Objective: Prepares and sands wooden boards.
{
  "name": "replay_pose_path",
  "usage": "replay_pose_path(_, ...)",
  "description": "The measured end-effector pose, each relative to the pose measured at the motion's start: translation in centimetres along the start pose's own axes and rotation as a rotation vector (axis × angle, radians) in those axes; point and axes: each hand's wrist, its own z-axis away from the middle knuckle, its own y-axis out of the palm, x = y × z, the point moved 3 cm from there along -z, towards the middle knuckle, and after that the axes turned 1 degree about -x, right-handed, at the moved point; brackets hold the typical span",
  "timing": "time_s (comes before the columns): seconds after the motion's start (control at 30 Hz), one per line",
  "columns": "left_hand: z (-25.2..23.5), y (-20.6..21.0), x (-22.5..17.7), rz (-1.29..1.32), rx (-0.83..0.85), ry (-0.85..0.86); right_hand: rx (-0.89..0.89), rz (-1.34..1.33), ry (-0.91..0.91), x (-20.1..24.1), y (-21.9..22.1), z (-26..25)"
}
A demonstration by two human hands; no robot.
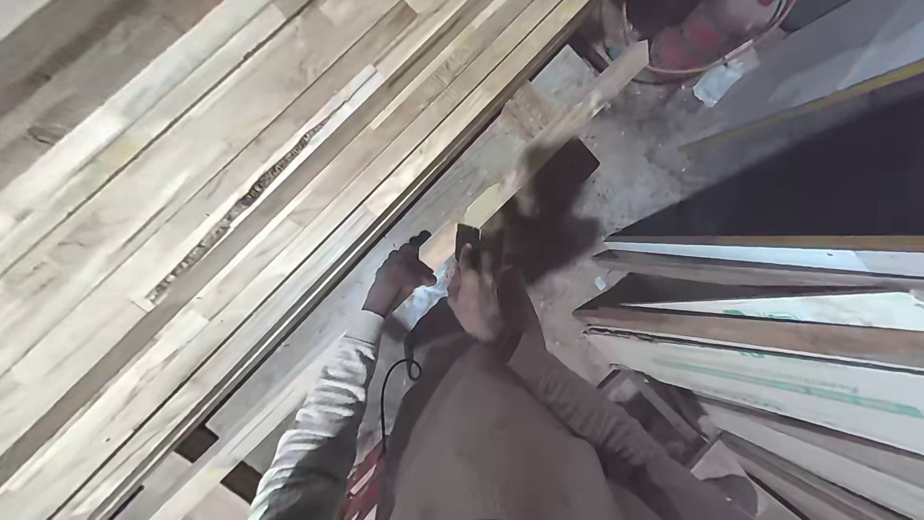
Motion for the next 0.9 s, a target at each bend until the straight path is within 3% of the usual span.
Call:
replay_pose_path(0.07, 0.2, 0.2, 0.0, 0.002, -0.026, -0.023, 0.172, -0.017, -0.03, -0.4, -2.5, 0.9)
replay_pose_path(0.13, 0.7, 0.3, -0.6, -0.02, -0.042, -0.057, 0.22, -0.103, -0.131, -2.3, -6.6, -1.0)
replay_pose_path(0.23, 2.9, 0.3, -2.8, -0.038, -0.053, -0.138, 0.276, -0.048, -0.383, -5.5, -12.5, -7.7)
replay_pose_path(0.33, 4.1, 0.8, -4.2, -0.042, -0.179, -0.181, 0.266, 0.22, -0.705, -6.1, -15.9, -14.5)
replay_pose_path(0.4, 4.4, 1.5, -4.5, -0.044, -0.296, -0.203, 0.335, 0.268, -0.941, -5.3, -15.7, -17.9)
replay_pose_path(0.53, 4.9, 3.0, -5.0, -0.053, -0.519, -0.225, 0.581, 0.389, -1.212, 1.2, -14.1, -19.3)
replay_pose_path(0.67, 4.7, 3.3, -5.4, -0.082, -0.561, -0.282, 0.569, 0.379, -1.655, 1.0, -11.3, -20.7)
replay_pose_path(0.77, 4.5, 3.4, -5.5, -0.078, -0.546, -0.313, 0.581, 0.459, -1.84, 1.3, -10.9, -21.2)
replay_pose_path(0.9, 3.9, 3.6, -5.4, -0.064, -0.522, -0.371, 0.634, 0.608, -1.876, 2.3, -11.5, -21.7)
